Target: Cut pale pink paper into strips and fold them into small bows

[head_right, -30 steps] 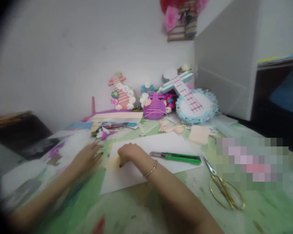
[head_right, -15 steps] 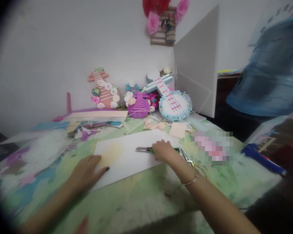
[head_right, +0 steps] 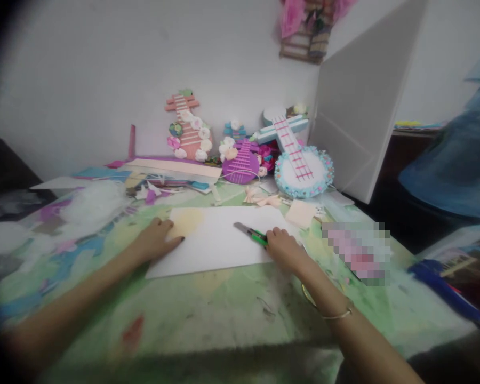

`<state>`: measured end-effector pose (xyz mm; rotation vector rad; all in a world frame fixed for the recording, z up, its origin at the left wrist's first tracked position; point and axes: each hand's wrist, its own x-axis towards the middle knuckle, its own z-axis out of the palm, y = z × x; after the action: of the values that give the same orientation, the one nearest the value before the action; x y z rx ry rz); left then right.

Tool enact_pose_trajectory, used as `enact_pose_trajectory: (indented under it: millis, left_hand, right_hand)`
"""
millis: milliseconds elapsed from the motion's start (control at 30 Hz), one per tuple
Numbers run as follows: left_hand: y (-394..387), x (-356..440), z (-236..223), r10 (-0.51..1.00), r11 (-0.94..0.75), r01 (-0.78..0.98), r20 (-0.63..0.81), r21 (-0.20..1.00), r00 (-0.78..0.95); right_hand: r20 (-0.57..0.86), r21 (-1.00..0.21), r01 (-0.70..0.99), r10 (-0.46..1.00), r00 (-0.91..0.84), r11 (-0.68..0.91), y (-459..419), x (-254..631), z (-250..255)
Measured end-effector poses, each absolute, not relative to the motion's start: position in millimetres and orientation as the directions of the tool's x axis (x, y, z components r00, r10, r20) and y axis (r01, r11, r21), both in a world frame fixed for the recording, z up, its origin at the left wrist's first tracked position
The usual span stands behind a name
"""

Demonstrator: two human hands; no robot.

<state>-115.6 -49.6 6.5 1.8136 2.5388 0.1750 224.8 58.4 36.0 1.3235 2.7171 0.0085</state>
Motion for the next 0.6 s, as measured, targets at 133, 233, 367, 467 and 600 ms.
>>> enact_pose_trajectory:
  millis: [133,233,367,467,600]
  left_hand:
    - [-51,-114,7,0.933,0.343,0.933,0.072,0.112,-0.352]
    - [-50,-109,8,0.96,0.233,0.971,0.145,0.057,-0.239]
    - [-40,-94,7,0.97,-0.177,0.984,0.176,0.032,0.169]
    - [-29,-80,2,0.945,-0.313,0.946,0.123,0.084,0.301]
    - [-15,-68,-8,0.958,-0.281,0.952,0.082,0.118,0.273]
  right_hand:
    - [-0.023,-0.067,0.811,0.811,-0.584,0.582,63,229,36]
    - [-0.028,-0.48,0.787,0.89,-0.455,0.387,68,229,37]
    - [-0.063,-0.894,0.425,0.897,-0.437,0.145,71,216,38]
    - [-0.065,-0.95,0.3,0.887,-0.458,0.085,69,199,34]
    - [-0.113,-0.947,0.321,0.893,-0.435,0.036,66,180,24]
